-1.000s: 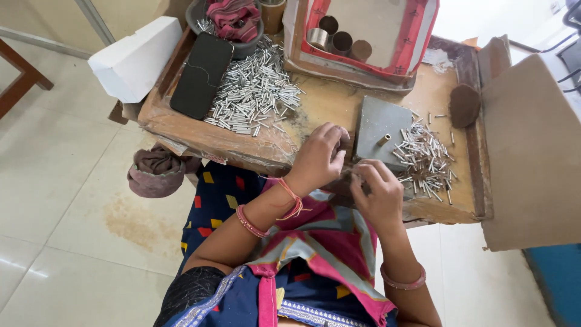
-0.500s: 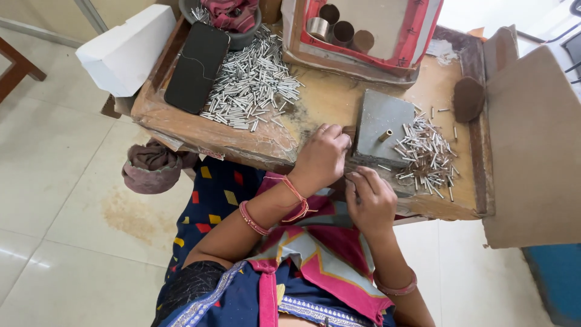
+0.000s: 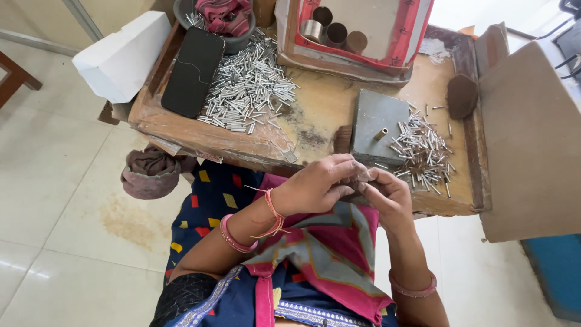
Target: Assembling small silver-colored metal pins or tubes on a workbench.
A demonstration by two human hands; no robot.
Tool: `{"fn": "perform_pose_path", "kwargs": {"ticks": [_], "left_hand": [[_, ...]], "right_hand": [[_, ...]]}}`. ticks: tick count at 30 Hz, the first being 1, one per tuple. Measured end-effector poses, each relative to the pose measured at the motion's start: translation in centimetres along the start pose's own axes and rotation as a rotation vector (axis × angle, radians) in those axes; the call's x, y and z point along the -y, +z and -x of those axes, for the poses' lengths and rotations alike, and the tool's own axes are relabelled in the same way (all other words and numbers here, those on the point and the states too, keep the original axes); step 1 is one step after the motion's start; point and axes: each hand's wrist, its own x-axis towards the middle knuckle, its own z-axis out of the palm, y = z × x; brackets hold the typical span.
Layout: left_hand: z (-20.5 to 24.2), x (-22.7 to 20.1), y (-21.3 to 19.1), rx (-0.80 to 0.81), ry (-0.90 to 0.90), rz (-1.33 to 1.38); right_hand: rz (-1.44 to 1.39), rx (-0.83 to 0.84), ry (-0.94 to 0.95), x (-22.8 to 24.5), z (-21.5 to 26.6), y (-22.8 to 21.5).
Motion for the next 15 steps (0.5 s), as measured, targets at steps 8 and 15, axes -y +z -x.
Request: {"fn": "perform_pose_path", "kwargs": {"ticks": [8, 15], "left_hand": [[0.0, -1.2, 0.5, -0.129, 0.106, -0.047], [-0.1, -1.1, 0.4, -0.327, -0.033, 0.009]], "right_hand": [[-0.233, 0.176, 0.202, 1.4, 1.0, -0.1], [0.41, 0.277, -0.038, 3.5, 1.8, 4.4]]}}
